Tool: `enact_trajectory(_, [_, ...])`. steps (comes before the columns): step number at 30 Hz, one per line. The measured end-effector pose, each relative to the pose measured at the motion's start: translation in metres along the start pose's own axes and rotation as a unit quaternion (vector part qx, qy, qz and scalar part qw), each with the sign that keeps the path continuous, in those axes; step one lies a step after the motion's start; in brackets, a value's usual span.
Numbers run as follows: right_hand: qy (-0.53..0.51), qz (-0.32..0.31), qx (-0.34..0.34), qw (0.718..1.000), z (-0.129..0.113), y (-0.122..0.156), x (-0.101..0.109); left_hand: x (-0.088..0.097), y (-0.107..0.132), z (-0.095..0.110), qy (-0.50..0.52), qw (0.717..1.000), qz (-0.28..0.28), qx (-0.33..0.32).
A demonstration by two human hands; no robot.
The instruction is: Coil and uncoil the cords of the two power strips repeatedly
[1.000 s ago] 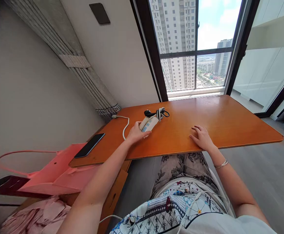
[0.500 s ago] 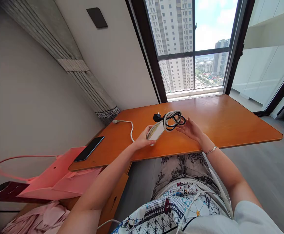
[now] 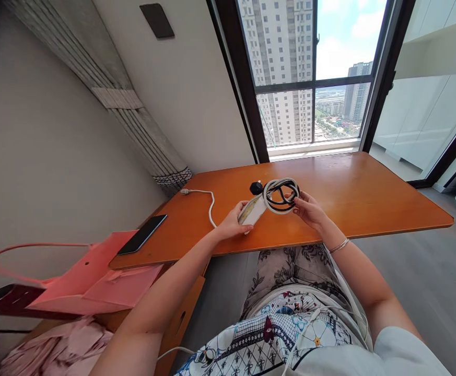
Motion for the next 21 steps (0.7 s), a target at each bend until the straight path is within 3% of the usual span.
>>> enact_trajectory(9, [0.099,0.134,0.093,0.982,-0.003,-0.004,0.010,-0.002,0.007,0.015,-0.114,0.994,0.007,-0.003])
enact_trajectory(11, [0.174,0.164,0.130,0.962,-0.005,-0.004,0.015,-0.004,0.009,0.018,-0.140,0.990,0.011,0.001])
enact_trajectory(14, [0.283,0.222,0.198,0.912,-0.010,-0.001,0.025,-0.008,0.012,0.020,-0.184,0.983,0.011,-0.001])
enact_trajectory(16, [0.307,0.232,0.210,0.899,-0.010,0.000,0.029,-0.010,0.013,0.020,-0.206,0.978,0.011,-0.003])
enact_trajectory(21, [0.184,0.146,0.119,0.965,-0.007,0.003,0.035,-0.008,0.013,0.018,-0.228,0.973,0.018,-0.013])
Point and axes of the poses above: each hand's wrist, its own y-axis away from the middle knuckle, its own x-axis out of the back of the hand, z = x × y, the point moved 5 cm from there along -y, towards the middle knuckle, and after that the axes turned 6 degrees about z, right-handed, at the moved point
